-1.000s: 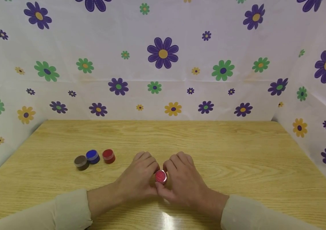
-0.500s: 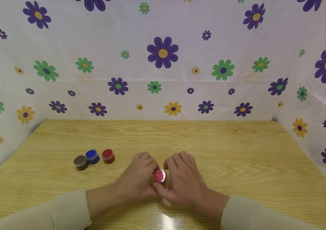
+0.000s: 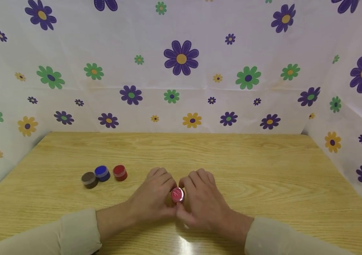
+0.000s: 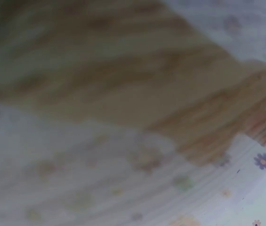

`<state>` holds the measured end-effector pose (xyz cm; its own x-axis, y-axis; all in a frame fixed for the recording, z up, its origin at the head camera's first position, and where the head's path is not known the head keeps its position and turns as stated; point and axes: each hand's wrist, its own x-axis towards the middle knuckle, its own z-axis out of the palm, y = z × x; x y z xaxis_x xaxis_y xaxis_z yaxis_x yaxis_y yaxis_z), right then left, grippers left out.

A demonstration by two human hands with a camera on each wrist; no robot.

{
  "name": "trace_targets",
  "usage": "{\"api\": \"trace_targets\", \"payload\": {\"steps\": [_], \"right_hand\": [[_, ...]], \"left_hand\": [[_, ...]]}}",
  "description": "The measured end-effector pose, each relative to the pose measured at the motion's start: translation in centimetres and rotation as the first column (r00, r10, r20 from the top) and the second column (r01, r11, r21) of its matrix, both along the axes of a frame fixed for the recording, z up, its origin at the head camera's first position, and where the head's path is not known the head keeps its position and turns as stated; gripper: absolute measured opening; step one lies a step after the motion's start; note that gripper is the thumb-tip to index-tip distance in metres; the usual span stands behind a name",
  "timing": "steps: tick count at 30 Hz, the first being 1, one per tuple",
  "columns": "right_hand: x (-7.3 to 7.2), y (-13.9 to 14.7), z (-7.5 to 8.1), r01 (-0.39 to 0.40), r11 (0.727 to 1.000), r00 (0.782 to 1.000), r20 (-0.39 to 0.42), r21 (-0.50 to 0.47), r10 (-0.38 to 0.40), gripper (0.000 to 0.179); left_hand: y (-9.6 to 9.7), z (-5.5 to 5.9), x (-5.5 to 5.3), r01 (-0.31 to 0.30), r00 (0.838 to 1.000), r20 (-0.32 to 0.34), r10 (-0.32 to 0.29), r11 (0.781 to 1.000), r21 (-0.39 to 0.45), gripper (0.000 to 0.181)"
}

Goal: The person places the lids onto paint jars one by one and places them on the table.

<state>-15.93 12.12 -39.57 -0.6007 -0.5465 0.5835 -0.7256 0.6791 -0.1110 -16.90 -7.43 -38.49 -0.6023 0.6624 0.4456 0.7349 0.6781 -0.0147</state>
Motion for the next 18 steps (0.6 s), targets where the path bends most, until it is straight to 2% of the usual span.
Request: {"api": "trace_targets", "payload": {"steps": [10,18], "right_hand": [[0.05,-0.05,-0.16,0.015,1.000,1.000,-0.015,0.008,-0.015,0.029],[-0.04,-0.09,-0.11,0.031,0.999,0.999,-0.019,0.007,-0.031,0.029]], "left_hand": [[0.11,-0.20,-0.02,0.014,0.999,-0.030,-0.014,1.000,0.002,0.035],[0.08,-0.34,-0.09,0.034,0.996,-0.088,-0.031,0.999,0.028,0.036]]}}
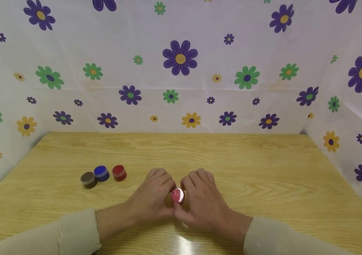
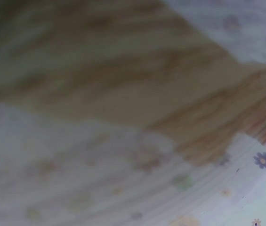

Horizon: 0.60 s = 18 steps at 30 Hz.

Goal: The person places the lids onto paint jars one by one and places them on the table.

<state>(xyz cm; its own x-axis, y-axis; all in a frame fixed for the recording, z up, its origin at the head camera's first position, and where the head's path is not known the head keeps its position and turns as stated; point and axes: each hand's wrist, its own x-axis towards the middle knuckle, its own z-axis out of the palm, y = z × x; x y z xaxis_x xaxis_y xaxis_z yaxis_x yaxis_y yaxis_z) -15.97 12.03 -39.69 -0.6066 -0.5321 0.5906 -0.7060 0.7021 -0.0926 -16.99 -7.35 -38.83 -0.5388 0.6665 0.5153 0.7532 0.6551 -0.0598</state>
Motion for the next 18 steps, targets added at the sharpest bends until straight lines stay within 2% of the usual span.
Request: {"api": "trace_targets", "payload": {"steps": [10,18], "right_hand": [[0.08,0.03,0.19,0.028,0.999,0.998,0.064,0.032,-0.030,0.029],[0.07,0.11,0.19,0.025,0.998,0.998,0.056,0.063,-0.028,0.036]], "left_hand": [[0.06,0.02,0.00,0.000,1.000,0.018,0.000,1.000,-0.017,0.038],[0.08,0.07,0.15,0.018,1.000,0.011,-0.018,0.999,-0.030,0.032]]}}
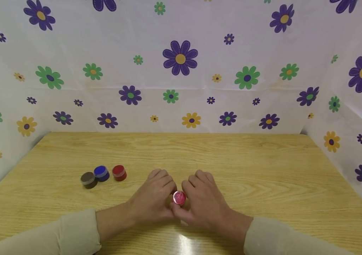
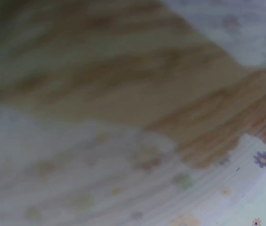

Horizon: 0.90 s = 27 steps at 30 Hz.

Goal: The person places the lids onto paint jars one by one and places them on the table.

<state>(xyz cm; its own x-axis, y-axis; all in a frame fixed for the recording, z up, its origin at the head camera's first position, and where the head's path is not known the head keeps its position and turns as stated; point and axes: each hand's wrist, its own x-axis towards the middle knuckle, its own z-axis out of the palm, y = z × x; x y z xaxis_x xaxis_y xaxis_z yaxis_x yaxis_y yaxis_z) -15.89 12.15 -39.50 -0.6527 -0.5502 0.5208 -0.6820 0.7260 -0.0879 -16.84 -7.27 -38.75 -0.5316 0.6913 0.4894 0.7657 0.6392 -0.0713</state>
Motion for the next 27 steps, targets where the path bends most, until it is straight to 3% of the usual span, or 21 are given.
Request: {"api": "trace_targets", "payload": {"steps": [11,27], "right_hand": [[0.31,-0.08,0.19,0.041,0.999,0.994,0.097,0.019,-0.043,0.041],[0.17,-0.08,-0.21,-0.025,0.999,0.998,0.055,-0.021,0.026,0.028]], "left_hand": [[-0.14,0.04,-0.06,-0.018,1.000,0.021,0.018,1.000,-0.004,0.033],[-0.09,-0.04,-0.08,-0.023,0.999,0.028,0.023,1.000,0.013,0.034]]}}
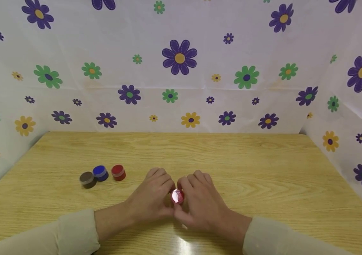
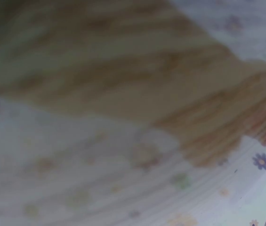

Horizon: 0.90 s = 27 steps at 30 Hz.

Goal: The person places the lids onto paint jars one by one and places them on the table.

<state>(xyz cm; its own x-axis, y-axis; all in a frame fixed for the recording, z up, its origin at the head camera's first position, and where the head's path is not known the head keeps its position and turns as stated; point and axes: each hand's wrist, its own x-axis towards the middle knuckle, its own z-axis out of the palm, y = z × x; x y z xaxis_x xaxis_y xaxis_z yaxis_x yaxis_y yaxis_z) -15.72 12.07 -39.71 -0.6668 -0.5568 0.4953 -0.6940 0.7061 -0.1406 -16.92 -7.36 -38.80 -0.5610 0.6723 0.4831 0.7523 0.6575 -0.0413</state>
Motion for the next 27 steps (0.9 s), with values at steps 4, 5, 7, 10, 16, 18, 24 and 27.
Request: {"api": "trace_targets", "payload": {"steps": [4,5,7,10,16,18,24,27], "right_hand": [[-0.04,-0.02,-0.05,-0.006,1.000,1.000,-0.012,-0.008,0.006,0.027],[-0.05,-0.02,-0.06,-0.007,1.000,1.000,-0.015,-0.010,0.007,0.027],[-0.06,-0.01,-0.08,-0.009,1.000,1.000,-0.021,-0.015,0.008,0.026],[-0.08,-0.04,-0.08,-0.005,1.000,1.000,-0.028,-0.015,0.005,0.025],[-0.10,-0.07,0.03,0.004,1.000,1.000,-0.017,-0.011,-0.004,0.024],[-0.09,-0.06,0.06,0.008,1.000,1.000,-0.011,-0.010,-0.008,0.024],[-0.11,-0.06,0.04,0.032,0.999,0.999,-0.025,0.009,-0.032,0.028],[-0.14,-0.07,-0.02,0.033,0.999,0.999,-0.041,0.011,-0.033,0.032]], "left_hand": [[0.00,-0.11,0.02,0.003,1.000,-0.001,-0.003,1.000,0.001,0.034],[0.00,-0.14,0.02,0.003,1.000,0.000,-0.003,1.000,0.001,0.034],[0.00,-0.15,0.02,0.003,1.000,0.002,-0.003,1.000,-0.001,0.035],[0.02,-0.15,0.02,0.001,1.000,0.003,-0.001,1.000,-0.007,0.036],[0.06,-0.13,0.04,0.000,1.000,-0.005,0.000,1.000,-0.024,0.037],[0.08,-0.13,0.05,0.003,1.000,-0.010,-0.003,1.000,-0.027,0.037],[0.16,-0.04,0.13,0.010,1.000,-0.020,-0.010,1.000,-0.028,0.035],[0.23,-0.03,0.17,0.008,1.000,-0.010,-0.008,0.999,-0.033,0.032]]}}
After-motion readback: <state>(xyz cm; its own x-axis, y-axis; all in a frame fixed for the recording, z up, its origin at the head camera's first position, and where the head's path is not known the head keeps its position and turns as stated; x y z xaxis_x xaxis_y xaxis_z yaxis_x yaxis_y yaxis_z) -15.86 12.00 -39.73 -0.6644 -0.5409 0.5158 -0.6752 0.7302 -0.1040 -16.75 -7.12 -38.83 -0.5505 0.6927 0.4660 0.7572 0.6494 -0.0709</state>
